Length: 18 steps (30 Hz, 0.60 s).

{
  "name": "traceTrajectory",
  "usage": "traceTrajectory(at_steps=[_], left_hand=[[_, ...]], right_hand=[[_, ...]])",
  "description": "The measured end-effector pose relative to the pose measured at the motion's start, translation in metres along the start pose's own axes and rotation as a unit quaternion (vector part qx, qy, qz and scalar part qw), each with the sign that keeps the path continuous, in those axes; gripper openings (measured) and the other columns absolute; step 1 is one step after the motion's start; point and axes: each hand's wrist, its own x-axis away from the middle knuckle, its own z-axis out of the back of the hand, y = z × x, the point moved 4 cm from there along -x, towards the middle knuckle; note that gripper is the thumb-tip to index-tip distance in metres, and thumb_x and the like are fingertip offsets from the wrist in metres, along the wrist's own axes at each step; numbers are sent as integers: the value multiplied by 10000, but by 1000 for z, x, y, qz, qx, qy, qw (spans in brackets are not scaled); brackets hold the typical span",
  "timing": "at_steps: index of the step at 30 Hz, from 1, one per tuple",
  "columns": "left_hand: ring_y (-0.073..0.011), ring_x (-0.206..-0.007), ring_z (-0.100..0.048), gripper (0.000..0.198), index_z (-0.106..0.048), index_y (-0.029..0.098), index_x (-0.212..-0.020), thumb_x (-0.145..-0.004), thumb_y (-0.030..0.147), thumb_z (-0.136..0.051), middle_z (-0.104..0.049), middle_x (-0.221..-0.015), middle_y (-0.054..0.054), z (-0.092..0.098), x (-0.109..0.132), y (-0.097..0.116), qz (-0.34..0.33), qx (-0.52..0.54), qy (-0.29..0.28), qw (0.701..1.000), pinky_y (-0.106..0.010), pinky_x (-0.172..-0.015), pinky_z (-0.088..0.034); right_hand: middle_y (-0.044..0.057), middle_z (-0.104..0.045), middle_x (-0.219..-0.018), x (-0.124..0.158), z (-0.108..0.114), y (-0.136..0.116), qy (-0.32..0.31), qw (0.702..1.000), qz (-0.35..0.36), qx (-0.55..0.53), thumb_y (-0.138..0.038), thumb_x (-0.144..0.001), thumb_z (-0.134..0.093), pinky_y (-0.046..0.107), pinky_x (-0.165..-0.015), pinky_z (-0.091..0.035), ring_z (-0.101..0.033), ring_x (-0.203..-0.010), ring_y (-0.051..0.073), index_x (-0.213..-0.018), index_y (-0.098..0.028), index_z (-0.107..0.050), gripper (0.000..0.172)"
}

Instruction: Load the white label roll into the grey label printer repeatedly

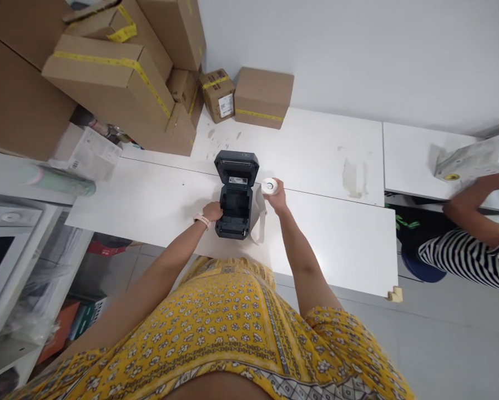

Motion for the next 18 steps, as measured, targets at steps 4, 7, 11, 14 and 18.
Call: traceTrajectory(at_steps=[4,7,11,14,18], left_hand=[[-344,-1201,-665,348,-694,164,-1215,-930,325,-576,-707,-1237,-212,-1,-1,0,0,-2,-2,1000,-379,-945,-535],[-342,-1200,-666,331,-704,161,-1184,-938,337,-570,-710,-1228,-216,0,1,1,3,-3,-5,1000,-371,-945,-534],[-338,-1204,-665,334,-713,173,-1173,-925,344,-569,-727,-1199,-209,3,3,3,5,-5,10,1000,-362,-943,-535],[-342,-1183,-677,330,-722,167,-1156,-914,338,-577,-744,-1143,-212,3,2,4,7,-6,3,1000,-367,-932,-540],[-359,-1151,-693,303,-736,152,-1125,-917,309,-581,-753,-1083,-227,0,-1,4,7,-8,-10,1000,-383,-916,-546]], right_hand=[[101,-626,-1249,0,-21,22,3,996,-66,63,-320,-583,-682,458,-940,-527,-605,-1088,275,-1316,-217,-440,778],[127,-610,-1318,8,-21,33,-15,994,-65,83,-308,-581,-691,484,-1006,-494,-595,-1166,305,-1367,-198,-421,839],[173,-466,-1530,30,3,52,-63,996,-44,38,-258,-625,-621,480,-1060,-474,-542,-1318,295,-1441,-194,-395,849],[172,-587,-1423,55,21,68,-82,993,-78,26,-234,-639,-598,513,-1043,-484,-597,-1258,300,-1325,-191,-545,689],[123,-685,-1297,79,8,71,-96,992,-80,30,-312,-610,-703,486,-981,-524,-623,-1197,300,-1166,-202,-668,568]])
